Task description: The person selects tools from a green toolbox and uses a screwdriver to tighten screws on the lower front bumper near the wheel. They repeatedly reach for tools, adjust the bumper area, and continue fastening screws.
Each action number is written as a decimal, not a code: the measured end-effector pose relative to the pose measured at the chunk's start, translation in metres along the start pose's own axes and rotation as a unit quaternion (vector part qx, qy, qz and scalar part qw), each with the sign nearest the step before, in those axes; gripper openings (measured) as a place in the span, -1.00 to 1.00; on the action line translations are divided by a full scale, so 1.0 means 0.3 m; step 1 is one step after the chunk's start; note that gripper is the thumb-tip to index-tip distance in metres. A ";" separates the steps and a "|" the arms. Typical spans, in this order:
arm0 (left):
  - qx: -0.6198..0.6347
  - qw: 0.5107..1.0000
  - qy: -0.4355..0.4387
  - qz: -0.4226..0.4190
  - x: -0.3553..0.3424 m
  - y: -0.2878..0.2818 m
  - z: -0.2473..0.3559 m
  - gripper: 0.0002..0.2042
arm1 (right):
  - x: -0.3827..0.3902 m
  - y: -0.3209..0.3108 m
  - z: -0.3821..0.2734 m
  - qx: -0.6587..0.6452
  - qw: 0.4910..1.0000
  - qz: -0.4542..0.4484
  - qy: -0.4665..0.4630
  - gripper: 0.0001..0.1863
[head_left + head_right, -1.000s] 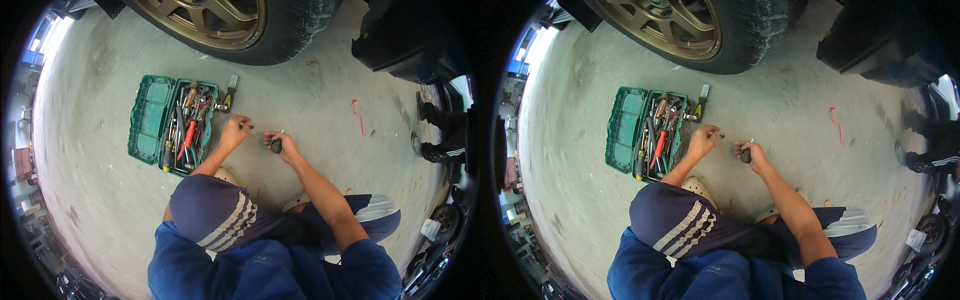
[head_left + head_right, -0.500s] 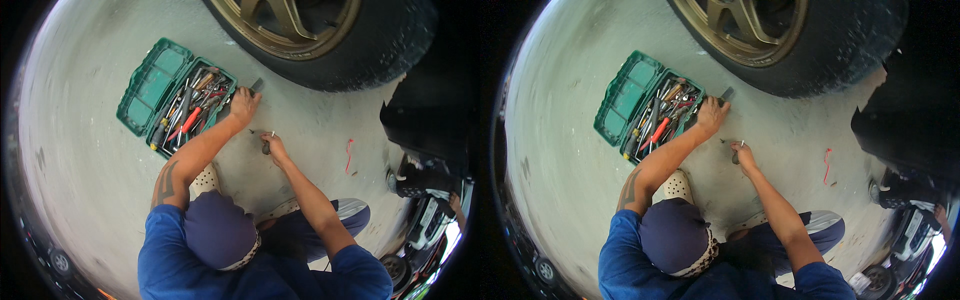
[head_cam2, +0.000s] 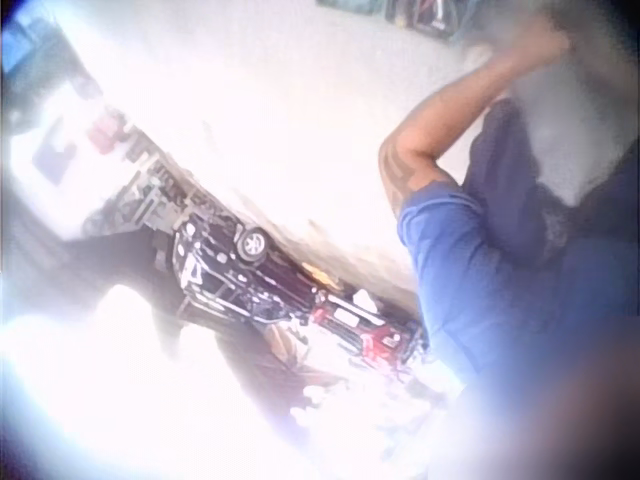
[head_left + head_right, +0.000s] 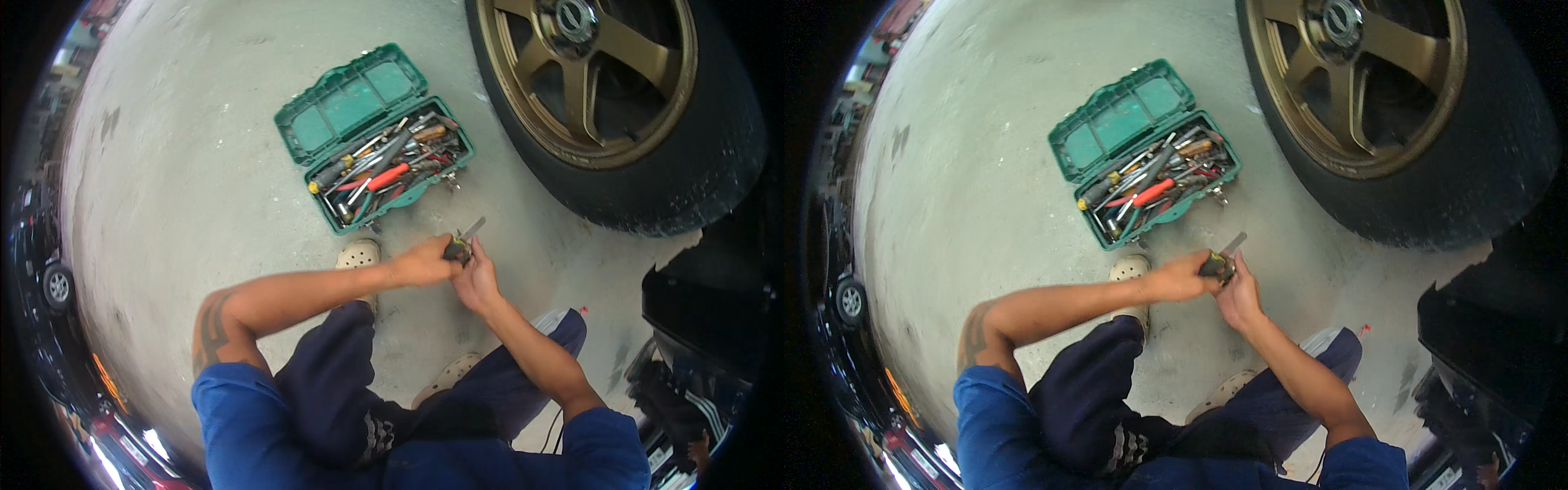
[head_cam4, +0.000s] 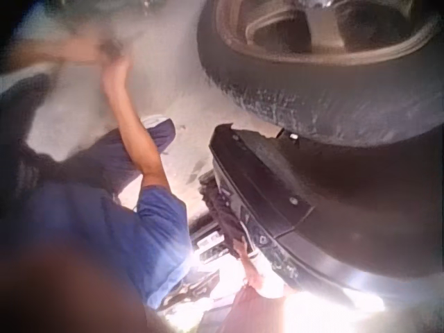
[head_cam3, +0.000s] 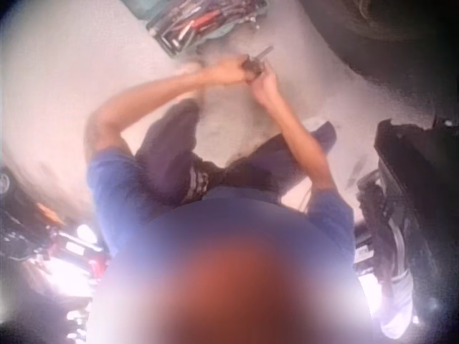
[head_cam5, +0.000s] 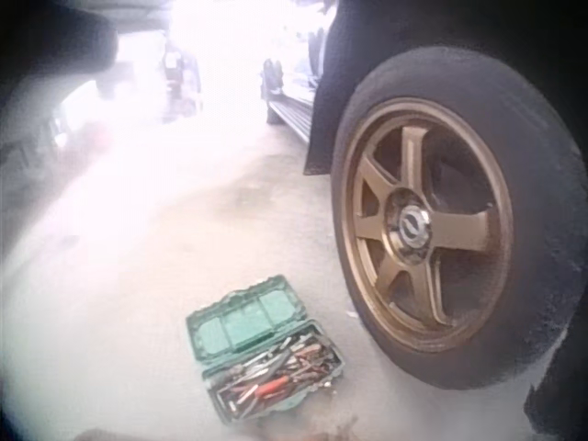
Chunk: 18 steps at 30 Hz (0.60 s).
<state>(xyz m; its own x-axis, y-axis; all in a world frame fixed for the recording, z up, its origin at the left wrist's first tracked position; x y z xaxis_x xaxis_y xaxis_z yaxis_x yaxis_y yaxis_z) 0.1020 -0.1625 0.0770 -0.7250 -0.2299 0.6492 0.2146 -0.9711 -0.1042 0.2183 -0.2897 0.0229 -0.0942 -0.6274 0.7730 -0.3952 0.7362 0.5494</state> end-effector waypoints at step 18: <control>0.000 0.982 -0.026 0.186 0.089 0.037 -0.489 -0.54 | 0.064 -0.308 0.029 0.453 0.883 -0.061 0.112 -0.60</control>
<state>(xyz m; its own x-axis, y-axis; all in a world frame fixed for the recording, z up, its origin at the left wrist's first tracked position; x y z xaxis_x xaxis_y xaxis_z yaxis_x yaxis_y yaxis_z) -0.0108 -0.1888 -0.0173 -0.5630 -0.5645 0.6037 0.4579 -0.8211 -0.3408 0.2450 -0.3721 -0.0158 0.1414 -0.5476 0.8247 -0.9677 0.0990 0.2317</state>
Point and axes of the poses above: each hand's wrist, its own x-axis away from the middle knuckle, its own y-axis out of the palm, z = x × y, the point moved 1 cm from there along -x, towards the middle knuckle, and after that the axes turned 1 degree about -z, right-handed, at the moved point
